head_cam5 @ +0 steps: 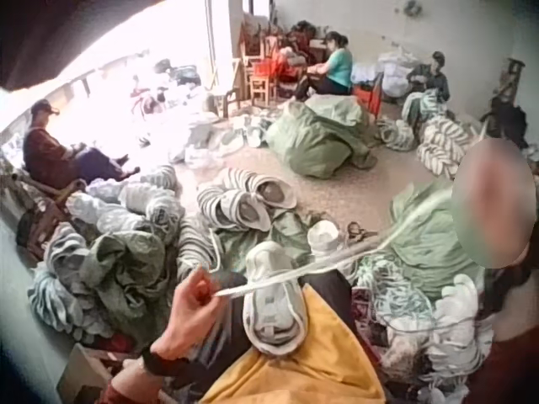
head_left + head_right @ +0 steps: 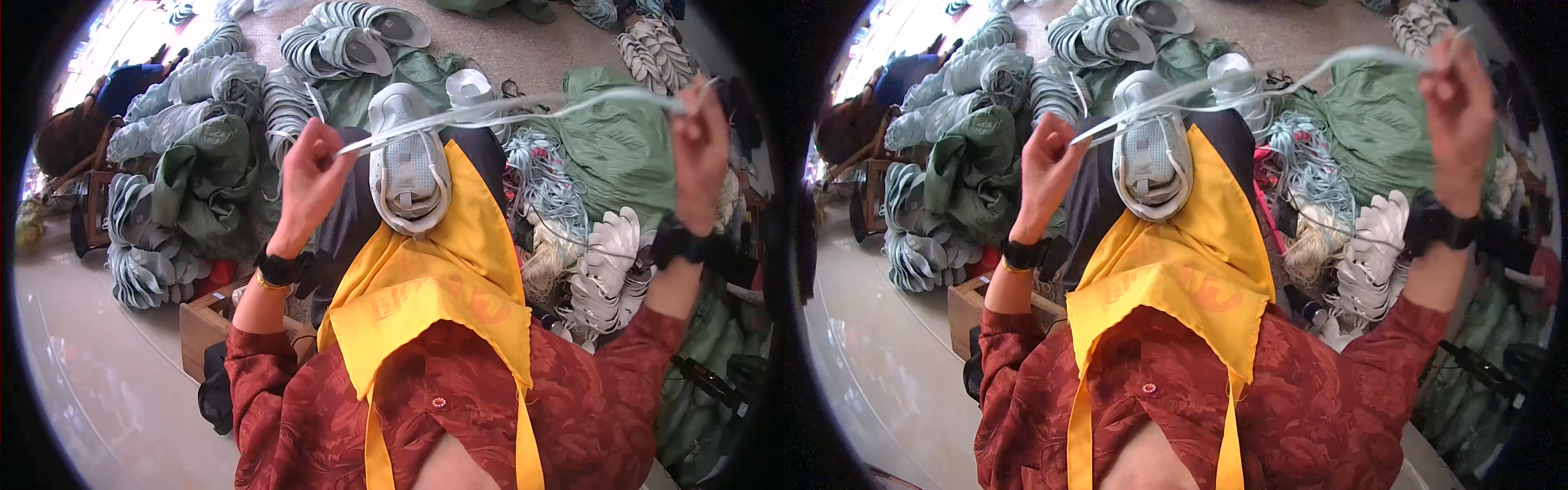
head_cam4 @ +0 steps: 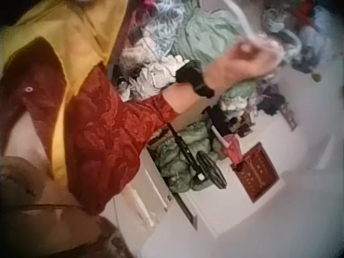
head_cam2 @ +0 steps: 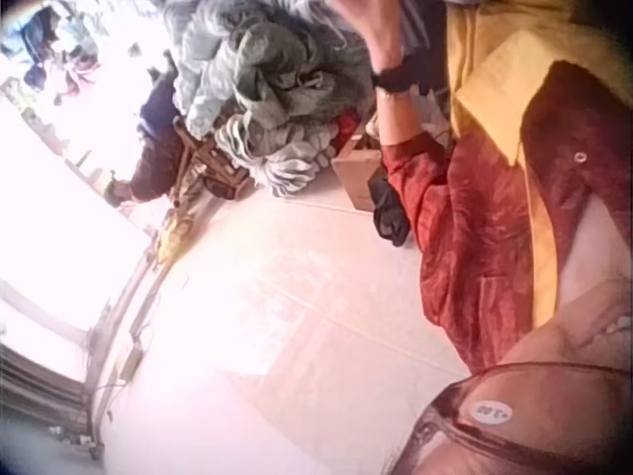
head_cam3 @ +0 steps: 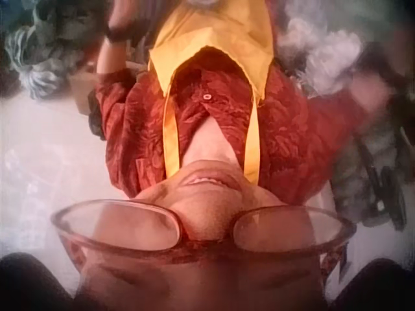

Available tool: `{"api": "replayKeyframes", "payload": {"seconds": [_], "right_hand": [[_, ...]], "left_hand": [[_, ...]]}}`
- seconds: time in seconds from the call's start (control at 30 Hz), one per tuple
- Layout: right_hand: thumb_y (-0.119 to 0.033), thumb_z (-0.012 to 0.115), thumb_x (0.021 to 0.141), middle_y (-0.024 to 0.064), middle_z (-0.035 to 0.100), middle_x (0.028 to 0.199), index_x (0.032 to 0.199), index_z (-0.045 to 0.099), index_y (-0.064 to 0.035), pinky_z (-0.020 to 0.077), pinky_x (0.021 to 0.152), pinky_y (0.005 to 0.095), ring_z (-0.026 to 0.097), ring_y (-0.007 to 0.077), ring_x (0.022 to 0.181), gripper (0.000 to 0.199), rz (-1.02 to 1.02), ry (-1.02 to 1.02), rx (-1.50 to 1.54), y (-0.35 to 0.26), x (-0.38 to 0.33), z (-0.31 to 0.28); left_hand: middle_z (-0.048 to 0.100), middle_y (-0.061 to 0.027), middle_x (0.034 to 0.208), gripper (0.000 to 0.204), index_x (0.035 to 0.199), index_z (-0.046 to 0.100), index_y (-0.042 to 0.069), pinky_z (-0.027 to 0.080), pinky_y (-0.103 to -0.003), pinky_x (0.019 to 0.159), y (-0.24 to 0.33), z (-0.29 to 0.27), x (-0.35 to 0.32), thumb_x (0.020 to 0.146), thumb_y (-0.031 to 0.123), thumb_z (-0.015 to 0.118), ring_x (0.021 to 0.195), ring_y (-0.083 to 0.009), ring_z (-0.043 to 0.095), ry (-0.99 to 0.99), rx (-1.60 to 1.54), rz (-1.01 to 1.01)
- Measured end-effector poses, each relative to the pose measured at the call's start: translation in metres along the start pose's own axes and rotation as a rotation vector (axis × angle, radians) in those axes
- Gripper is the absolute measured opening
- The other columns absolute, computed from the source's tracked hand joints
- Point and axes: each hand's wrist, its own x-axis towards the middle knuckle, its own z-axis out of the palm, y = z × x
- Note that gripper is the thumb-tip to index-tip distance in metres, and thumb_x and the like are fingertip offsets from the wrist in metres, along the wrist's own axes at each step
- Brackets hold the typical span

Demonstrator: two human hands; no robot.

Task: The person sits on the floor and laces a white sneaker by threading a white shoelace through the eyelets. They pull the laces to tighten them and tie a knot at the top. The person works on a single shoe while surrounded by many other shoes and green sacks.

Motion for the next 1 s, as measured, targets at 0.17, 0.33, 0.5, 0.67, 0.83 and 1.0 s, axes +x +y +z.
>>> {"api": "replayKeyframes", "payload": {"seconds": [0.17,0.33,0.5,0.67,0.83,1.0], "right_hand": [[-0.011,0.062,0.101,0.0053,0.068,0.088,0.110,0.066,-0.0030,0.0567,0.054,0.0230,0.064,0.0056,0.070,0.013,0.550,-0.122,-0.364,0.091,-0.063,0.010],[-0.011,0.069,0.097,0.0050,0.073,0.099,0.116,0.069,-0.0022,0.0572,0.055,0.0224,0.066,0.0049,0.073,0.021,0.435,-0.246,-0.449,0.155,-0.084,0.090],[-0.011,0.073,0.091,0.0102,0.074,0.098,0.117,0.070,-0.0024,0.0547,0.059,0.0293,0.067,0.0111,0.069,0.028,0.116,-0.399,-0.701,0.189,-0.057,0.153],[-0.010,0.073,0.088,0.0157,0.071,0.087,0.109,0.071,-0.0012,0.0525,0.066,0.0351,0.064,0.0240,0.064,0.023,-0.077,-0.456,-0.721,0.235,-0.045,0.167],[-0.007,0.072,0.090,0.0141,0.069,0.085,0.093,0.069,0.0006,0.0510,0.064,0.0357,0.066,0.0268,0.069,0.009,-0.134,-0.410,-0.712,0.180,-0.050,0.171],[-0.008,0.070,0.091,0.0159,0.069,0.084,0.093,0.068,0.0009,0.0517,0.066,0.0390,0.067,0.0317,0.072,0.009,-0.018,-0.469,-0.768,0.147,-0.076,0.142]], "left_hand": [[0.045,0.0087,0.068,0.018,0.088,0.053,0.010,0.027,-0.021,0.053,0.002,-0.042,-0.012,0.103,0.012,0.064,0.061,-0.0004,0.038,0.159,-0.055,-0.063],[0.038,0.0078,0.066,0.025,0.083,0.050,0.014,0.023,-0.024,0.053,-0.009,-0.102,-0.021,0.107,0.019,0.056,0.057,-0.0034,0.031,0.285,-0.081,-0.169],[0.040,0.0048,0.060,0.031,0.084,0.052,0.012,0.025,-0.026,0.050,-0.023,-0.159,-0.043,0.110,0.029,0.048,0.050,-0.0061,0.032,0.375,-0.080,-0.286],[0.060,-0.0003,0.068,0.029,0.088,0.059,0.007,0.038,-0.026,0.054,-0.055,-0.214,-0.064,0.101,0.032,0.063,0.058,-0.0074,0.049,0.306,0.346,-0.519],[0.068,-0.0028,0.074,0.028,0.091,0.065,-0.001,0.049,-0.030,0.061,-0.032,-0.161,-0.056,0.097,0.027,0.070,0.068,-0.0118,0.062,0.179,0.707,-0.435],[0.065,-0.0021,0.069,0.032,0.080,0.065,-0.002,0.047,-0.026,0.059,-0.005,-0.080,-0.024,0.099,0.024,0.067,0.066,-0.0065,0.059,-0.227,0.361,-0.534]]}}
